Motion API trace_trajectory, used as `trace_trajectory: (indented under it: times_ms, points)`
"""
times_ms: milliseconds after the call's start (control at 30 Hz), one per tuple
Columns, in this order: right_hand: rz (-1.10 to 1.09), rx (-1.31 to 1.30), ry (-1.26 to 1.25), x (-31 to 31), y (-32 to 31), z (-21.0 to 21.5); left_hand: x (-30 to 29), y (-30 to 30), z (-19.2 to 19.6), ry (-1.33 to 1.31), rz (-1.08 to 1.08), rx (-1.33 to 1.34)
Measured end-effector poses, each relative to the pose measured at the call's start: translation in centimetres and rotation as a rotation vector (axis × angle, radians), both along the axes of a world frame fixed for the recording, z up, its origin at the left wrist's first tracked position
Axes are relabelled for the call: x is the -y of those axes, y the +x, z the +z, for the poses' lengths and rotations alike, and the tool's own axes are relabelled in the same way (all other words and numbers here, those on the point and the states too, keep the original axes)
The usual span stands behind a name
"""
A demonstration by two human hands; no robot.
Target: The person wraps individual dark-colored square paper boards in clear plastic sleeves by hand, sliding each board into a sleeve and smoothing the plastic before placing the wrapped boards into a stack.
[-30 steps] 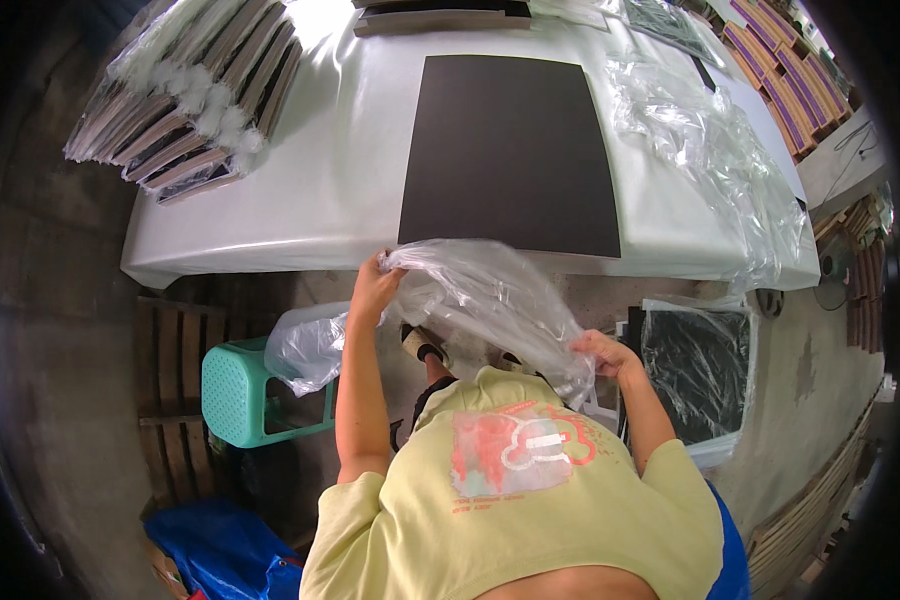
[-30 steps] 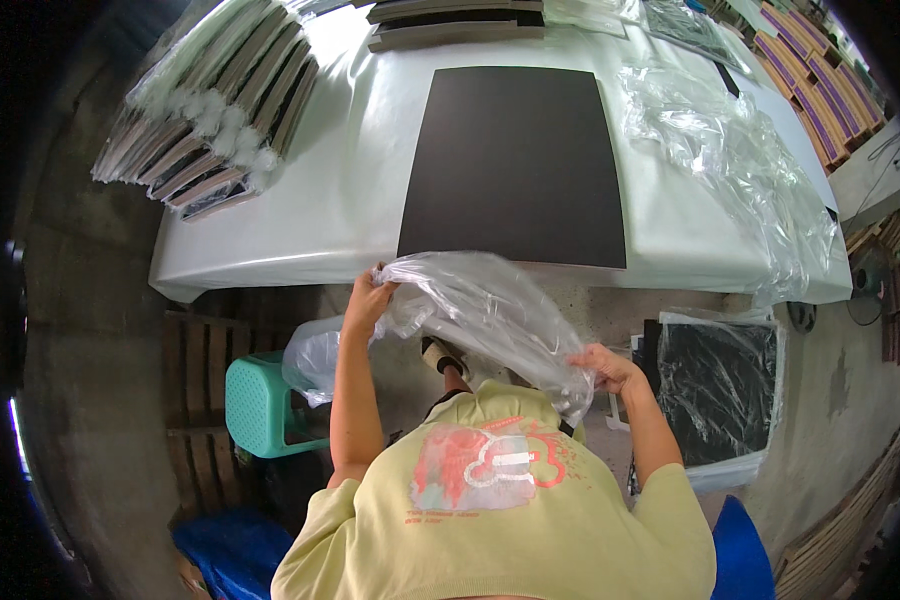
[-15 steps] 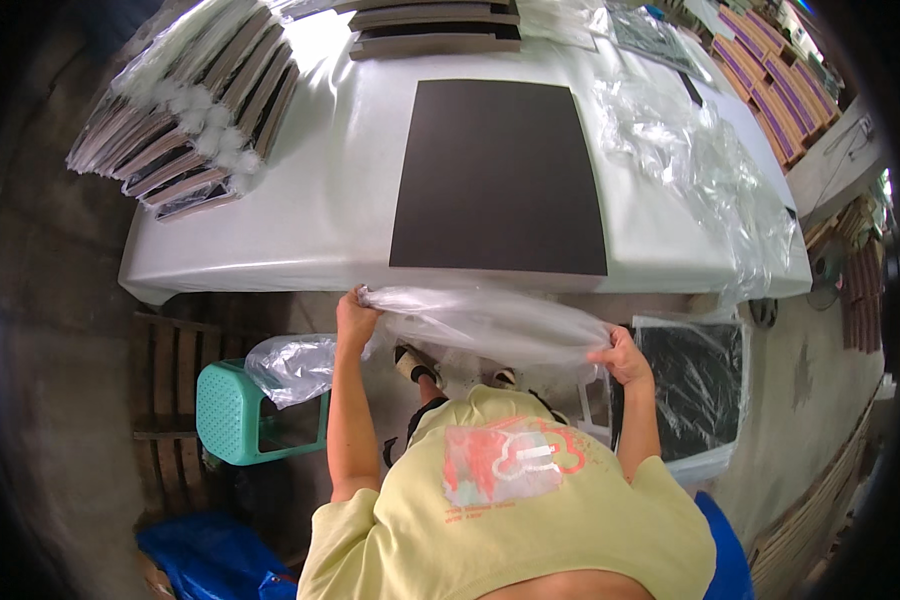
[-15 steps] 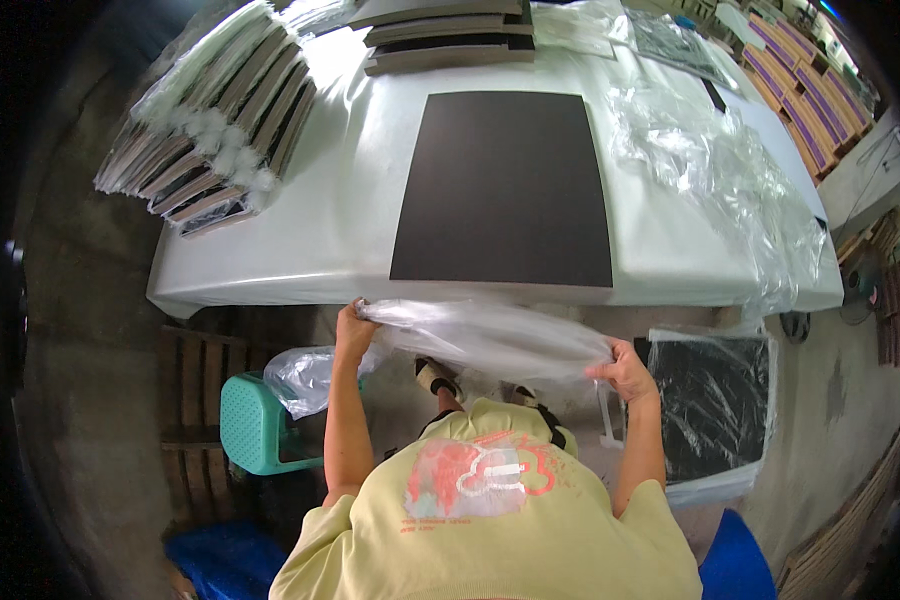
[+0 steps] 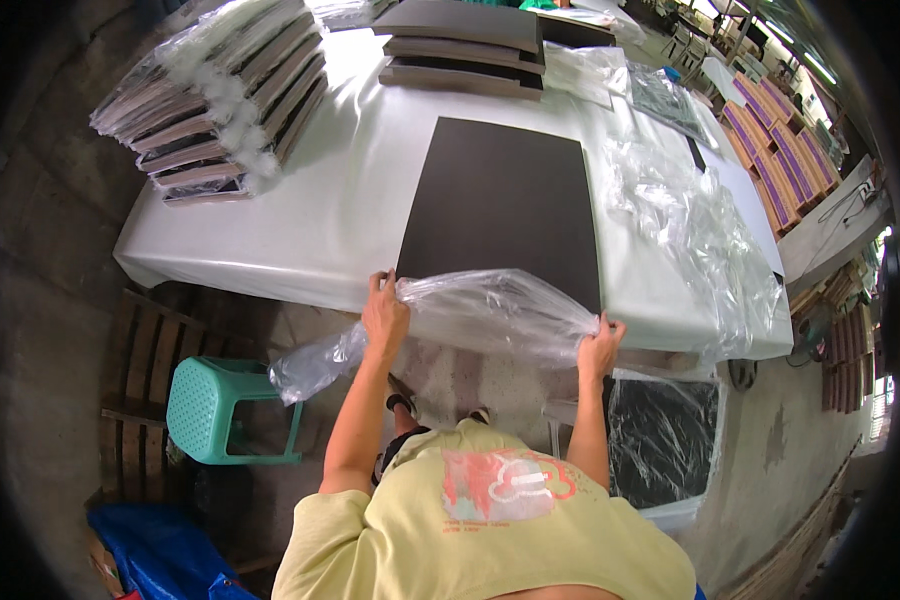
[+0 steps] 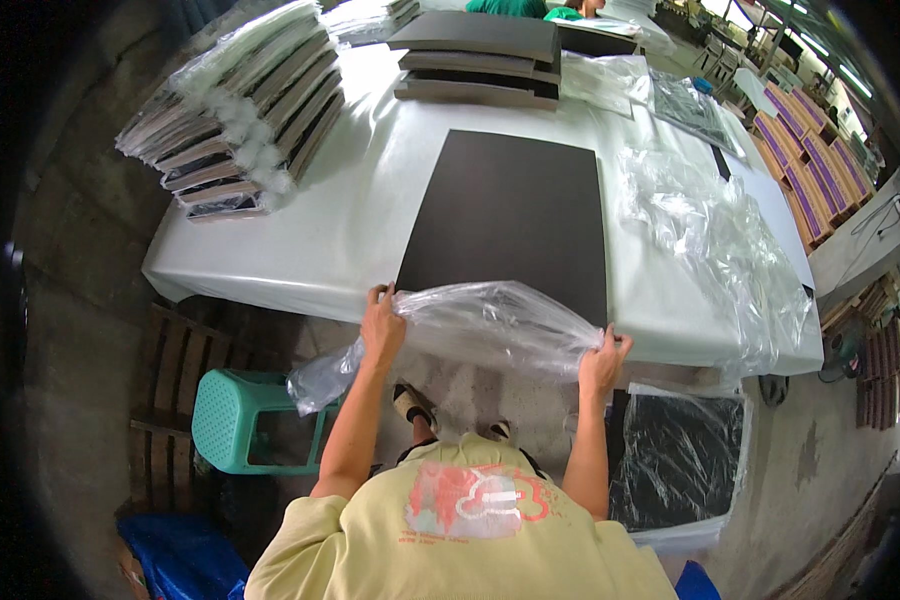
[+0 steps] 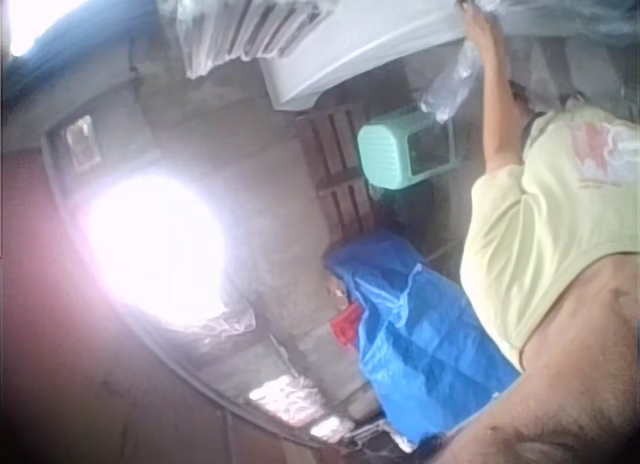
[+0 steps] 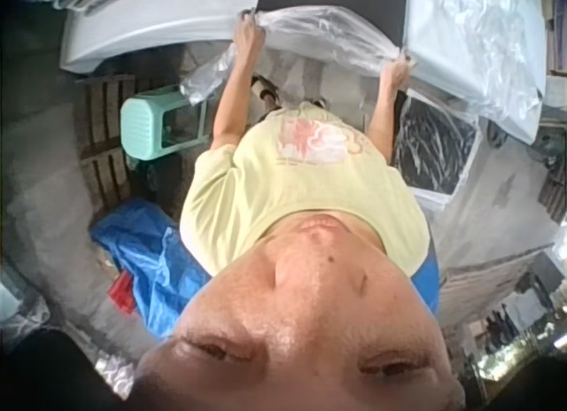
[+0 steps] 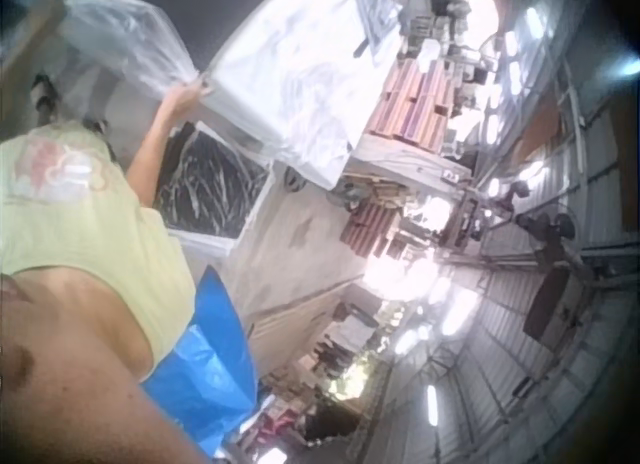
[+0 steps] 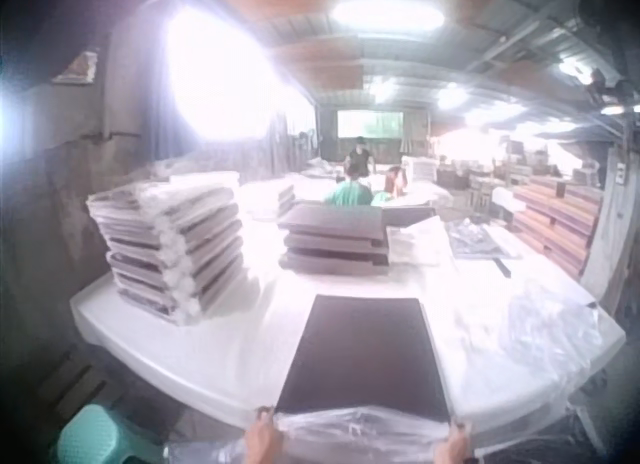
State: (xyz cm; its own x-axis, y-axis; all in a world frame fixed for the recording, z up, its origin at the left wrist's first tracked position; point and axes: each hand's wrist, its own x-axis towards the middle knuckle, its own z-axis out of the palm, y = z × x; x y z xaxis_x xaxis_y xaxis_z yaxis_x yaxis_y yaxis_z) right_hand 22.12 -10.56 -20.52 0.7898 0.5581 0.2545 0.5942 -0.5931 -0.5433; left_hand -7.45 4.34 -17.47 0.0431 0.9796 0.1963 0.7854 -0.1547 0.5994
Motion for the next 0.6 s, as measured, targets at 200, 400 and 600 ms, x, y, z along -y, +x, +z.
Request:
trace_trajectory:
  times_ms: [200,400,600]
  points:
    - [0.201,0.020,0.253,5.1,2.4,-0.3,2.0,-6.0,1.4,-0.083,-0.429,0.267]
    - [-0.102,-0.647,0.510,7.7,0.6,-3.8,3.9,-9.2,-5.8,-0.466,-0.305,0.501]
    - [0.107,-1.294,0.519,9.2,7.3,-7.4,2.6,-6.6,-9.1,-0.481,-0.291,0.875]
